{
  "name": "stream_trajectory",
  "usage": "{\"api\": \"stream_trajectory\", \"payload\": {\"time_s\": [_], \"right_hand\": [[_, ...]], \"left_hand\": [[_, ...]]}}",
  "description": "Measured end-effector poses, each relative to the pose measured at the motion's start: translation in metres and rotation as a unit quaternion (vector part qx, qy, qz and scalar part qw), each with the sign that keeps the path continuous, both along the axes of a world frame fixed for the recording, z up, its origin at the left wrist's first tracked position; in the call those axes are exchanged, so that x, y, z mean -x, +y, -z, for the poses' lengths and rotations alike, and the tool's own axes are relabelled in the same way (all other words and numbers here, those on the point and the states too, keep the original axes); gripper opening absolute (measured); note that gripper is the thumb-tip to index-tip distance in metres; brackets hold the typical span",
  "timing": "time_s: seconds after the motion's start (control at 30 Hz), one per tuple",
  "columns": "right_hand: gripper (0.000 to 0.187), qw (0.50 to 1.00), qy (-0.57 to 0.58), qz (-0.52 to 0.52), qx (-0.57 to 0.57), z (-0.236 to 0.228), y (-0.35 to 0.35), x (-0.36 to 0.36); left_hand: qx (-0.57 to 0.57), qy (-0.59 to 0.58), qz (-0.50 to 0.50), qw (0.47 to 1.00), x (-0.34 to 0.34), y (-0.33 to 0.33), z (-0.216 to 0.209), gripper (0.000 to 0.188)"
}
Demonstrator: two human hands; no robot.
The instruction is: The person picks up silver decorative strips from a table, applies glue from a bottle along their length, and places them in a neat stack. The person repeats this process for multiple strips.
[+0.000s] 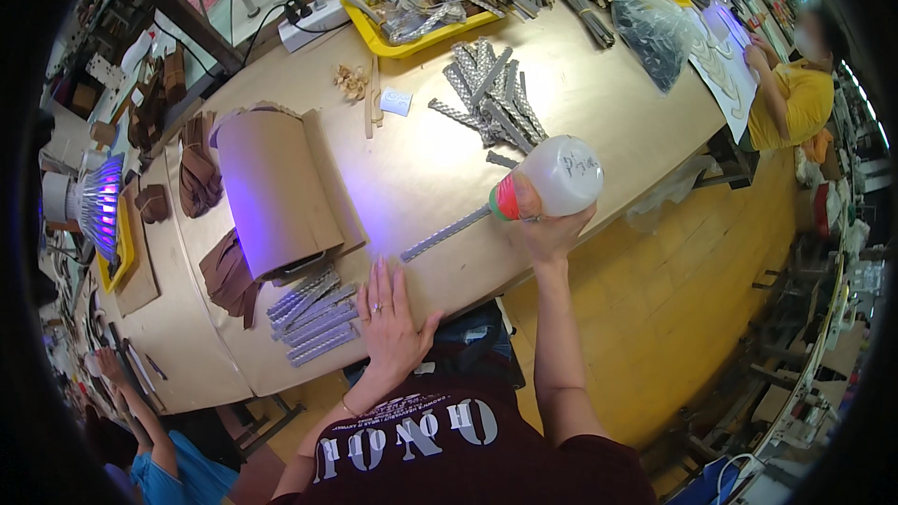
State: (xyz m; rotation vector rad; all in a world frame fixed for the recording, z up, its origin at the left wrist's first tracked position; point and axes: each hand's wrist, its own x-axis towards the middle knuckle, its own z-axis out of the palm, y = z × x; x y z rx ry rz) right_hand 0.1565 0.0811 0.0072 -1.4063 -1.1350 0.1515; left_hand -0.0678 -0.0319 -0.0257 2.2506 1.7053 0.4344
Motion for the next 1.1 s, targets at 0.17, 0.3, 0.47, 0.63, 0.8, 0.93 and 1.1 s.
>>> {"api": "stream_trajectory", "payload": {"time_s": [0.17, 0.3, 0.47, 0.63, 0.8, 0.93, 1.1], "right_hand": [[0.052, 1.000, 0.005, 0.004, 0.002, 0.006, 0.004, 0.005], [0.058, 1.000, 0.002, 0.001, -0.002, 0.017, 0.002, 0.003], [0.076, 0.994, -0.105, -0.022, -0.007, 0.025, -0.004, -0.004], [0.078, 0.992, -0.122, -0.002, -0.034, 0.031, -0.004, -0.005], [0.070, 0.995, -0.092, -0.004, -0.024, 0.028, -0.004, 0.001], [0.071, 0.989, -0.140, -0.012, -0.036, 0.025, -0.009, 0.013], [0.073, 0.974, -0.200, 0.039, -0.096, 0.022, -0.001, 0.011]], "left_hand": [[0.011, 0.024, -0.008, 1.000, -0.003, 0.002, -0.002, 0.085], [0.010, 0.010, -0.016, 1.000, -0.003, 0.003, -0.003, 0.084], [-0.022, -0.037, -0.034, 0.999, -0.003, 0.004, -0.001, 0.080], [0.020, 0.005, -0.033, 0.999, -0.007, 0.006, -0.003, 0.082], [0.008, 0.059, -0.030, 0.998, -0.008, 0.008, -0.006, 0.079], [0.007, 0.060, -0.030, 0.998, -0.007, 0.008, -0.006, 0.078], [0.007, 0.048, -0.036, 0.998, -0.008, 0.008, -0.004, 0.078]]}}
